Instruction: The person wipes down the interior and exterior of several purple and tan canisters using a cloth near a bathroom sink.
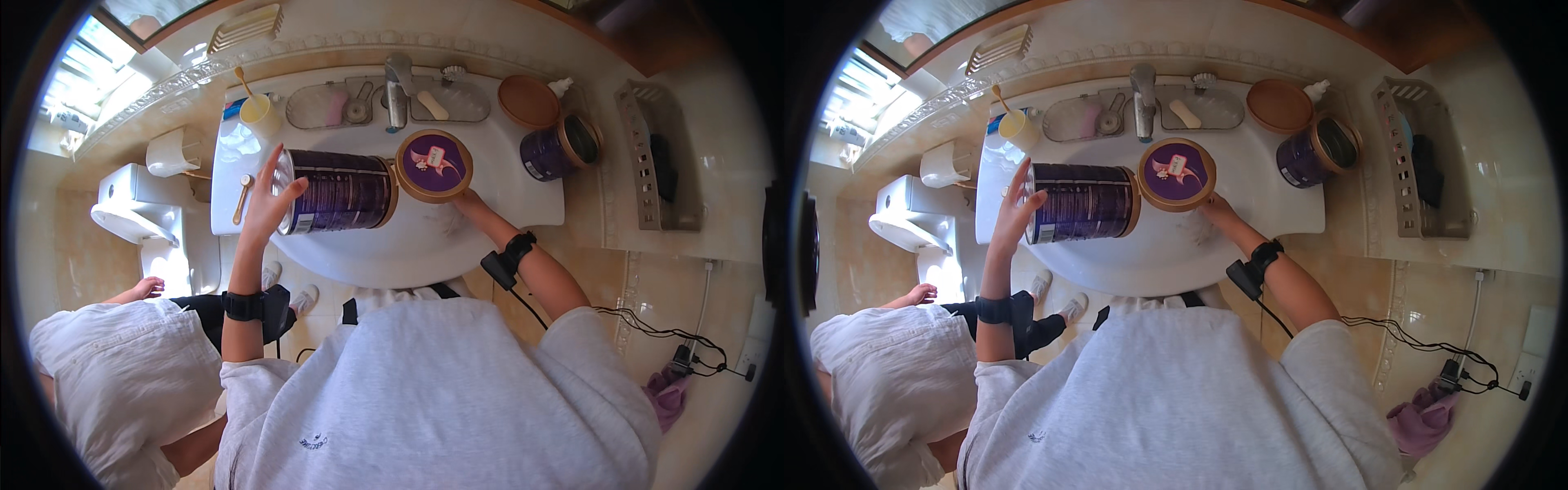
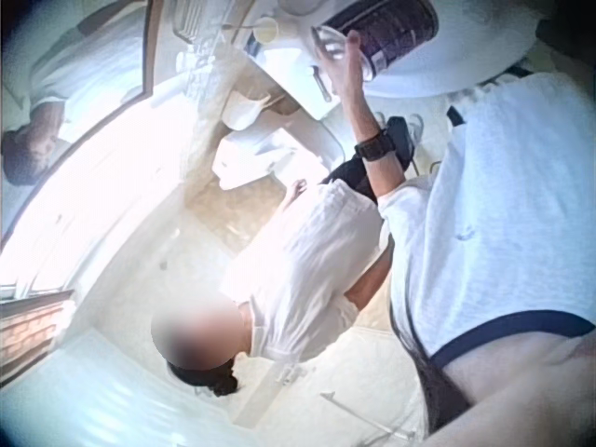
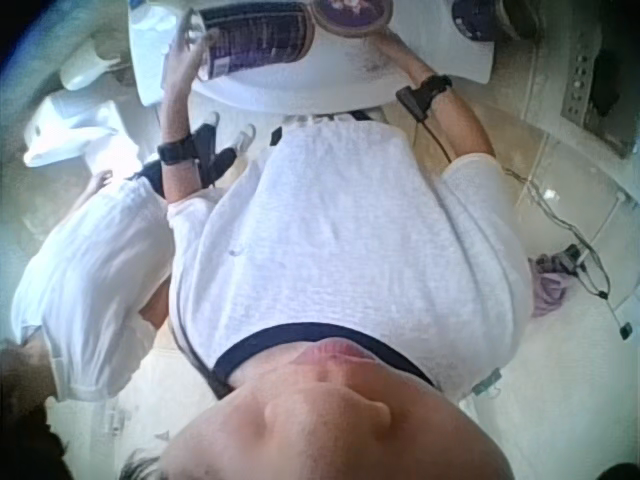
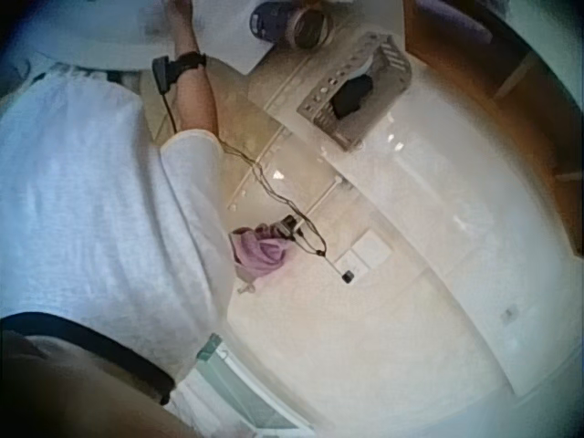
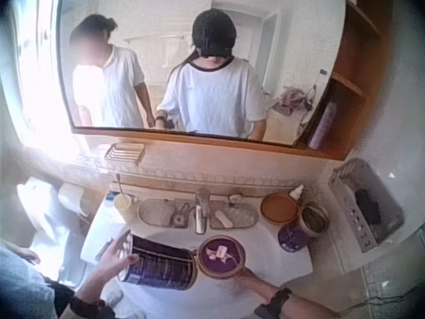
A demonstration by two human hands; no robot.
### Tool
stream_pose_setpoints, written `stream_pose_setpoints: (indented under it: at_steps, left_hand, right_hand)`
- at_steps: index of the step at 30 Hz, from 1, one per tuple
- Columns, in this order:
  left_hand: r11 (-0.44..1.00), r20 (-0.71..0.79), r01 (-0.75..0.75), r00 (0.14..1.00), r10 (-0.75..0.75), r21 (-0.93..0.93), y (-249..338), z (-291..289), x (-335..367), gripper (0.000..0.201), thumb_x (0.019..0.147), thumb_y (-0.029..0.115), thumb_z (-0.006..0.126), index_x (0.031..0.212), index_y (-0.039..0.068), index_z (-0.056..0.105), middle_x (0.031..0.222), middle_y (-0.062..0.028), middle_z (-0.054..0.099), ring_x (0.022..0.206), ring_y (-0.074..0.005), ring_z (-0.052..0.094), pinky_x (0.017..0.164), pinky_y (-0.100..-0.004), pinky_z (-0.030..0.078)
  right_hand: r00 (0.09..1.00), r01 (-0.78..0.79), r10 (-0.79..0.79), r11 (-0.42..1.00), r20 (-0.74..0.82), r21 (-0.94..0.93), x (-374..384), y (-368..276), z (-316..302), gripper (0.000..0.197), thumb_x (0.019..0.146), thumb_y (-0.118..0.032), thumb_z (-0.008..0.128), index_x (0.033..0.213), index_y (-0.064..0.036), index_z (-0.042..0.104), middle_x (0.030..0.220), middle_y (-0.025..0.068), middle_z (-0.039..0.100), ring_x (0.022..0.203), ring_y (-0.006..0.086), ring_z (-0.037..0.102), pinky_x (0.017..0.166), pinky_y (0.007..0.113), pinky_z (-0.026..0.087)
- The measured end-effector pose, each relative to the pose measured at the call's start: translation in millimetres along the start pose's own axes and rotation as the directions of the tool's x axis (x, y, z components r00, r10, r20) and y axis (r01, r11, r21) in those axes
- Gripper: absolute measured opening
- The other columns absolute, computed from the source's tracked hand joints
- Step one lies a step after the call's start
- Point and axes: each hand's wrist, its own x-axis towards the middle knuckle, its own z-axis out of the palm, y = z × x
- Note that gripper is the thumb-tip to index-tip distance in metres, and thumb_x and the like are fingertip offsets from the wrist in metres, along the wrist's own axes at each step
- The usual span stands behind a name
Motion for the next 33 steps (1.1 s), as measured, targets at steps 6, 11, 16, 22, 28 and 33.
stream_pose_setpoints:
  at_steps: [6,11,16,22,28,33]
  left_hand:
    - [0.759,0.23,0.313,0.948,-0.218,-0.57,-13,0,-5,0.066,0.073,0.045,0.051,0.124,0.008,0.033,0.115,-0.0161,0.045,0.1,-0.0233,0.048,0.082,-0.0337,0.04]
    - [0.219,0.575,0.608,0.794,-0.2,-0.763,-54,19,-13,0.058,0.076,0.049,0.043,0.112,0.003,0.043,0.101,-0.0127,0.055,0.085,-0.0239,0.058,0.073,-0.0362,0.049]
    - [-0.082,0.647,0.647,0.762,0.035,-0.758,-63,61,-10,0.062,0.076,0.05,0.042,0.119,0.006,0.037,0.113,-0.0143,0.048,0.099,-0.0284,0.051,0.082,-0.0438,0.043]
    - [-0.223,0.682,0.71,0.704,0.2,-0.668,-63,105,-5,0.065,0.074,0.052,0.048,0.121,0.008,0.037,0.12,-0.0097,0.043,0.109,-0.0264,0.042,0.09,-0.044,0.034]
    - [0.163,0.732,0.715,0.65,0.204,-0.68,-55,113,6,0.052,0.081,0.044,0.041,0.122,0.012,0.036,0.123,-0.0047,0.04,0.109,-0.0227,0.04,0.088,-0.043,0.034]
    - [0.125,0.789,0.79,0.559,0.257,-0.6,-45,112,6,0.052,0.082,0.043,0.04,0.123,0.013,0.034,0.125,-0.0082,0.037,0.111,-0.0248,0.038,0.088,-0.0459,0.034]
  right_hand:
    - [0.991,-0.083,0.017,0.853,-0.131,-0.516,-7,-2,-10,0.058,0.078,-0.039,0.051,0.122,-0.0058,0.036,0.115,0.0091,0.045,0.109,0.0194,0.04,0.088,0.026,0.033]
    - [0.993,0.115,-0.113,0.991,0.026,-0.076,-76,-95,-2,0.059,0.08,-0.041,0.049,0.125,-0.0067,0.031,0.123,0.0113,0.038,0.112,0.0213,0.037,0.089,0.028,0.033]
    - [0.941,0.132,-0.157,0.986,0.3,0.103,-105,-133,25,0.059,0.079,-0.036,0.054,0.125,-0.0055,0.031,0.122,0.0128,0.037,0.109,0.0199,0.04,0.084,0.029,0.037]
    - [0.922,0.369,-0.387,0.875,0.007,-0.313,-122,-125,40,0.046,0.073,-0.013,0.052,0.117,-0.0033,0.039,0.097,0.0167,0.055,0.086,0.0241,0.054,0.074,0.03,0.043]
    - [0.9,0.291,-0.399,0.852,-0.178,-0.436,-149,-149,32,0.043,0.07,-0.006,0.048,0.113,-0.005,0.042,0.077,0.0179,0.058,0.069,0.028,0.057,0.065,0.032,0.044]
    - [0.911,0.304,-0.391,0.852,-0.131,-0.426,-139,-145,16,0.044,0.071,-0.005,0.047,0.114,-0.0065,0.043,0.081,0.0174,0.058,0.071,0.0255,0.058,0.065,0.031,0.044]
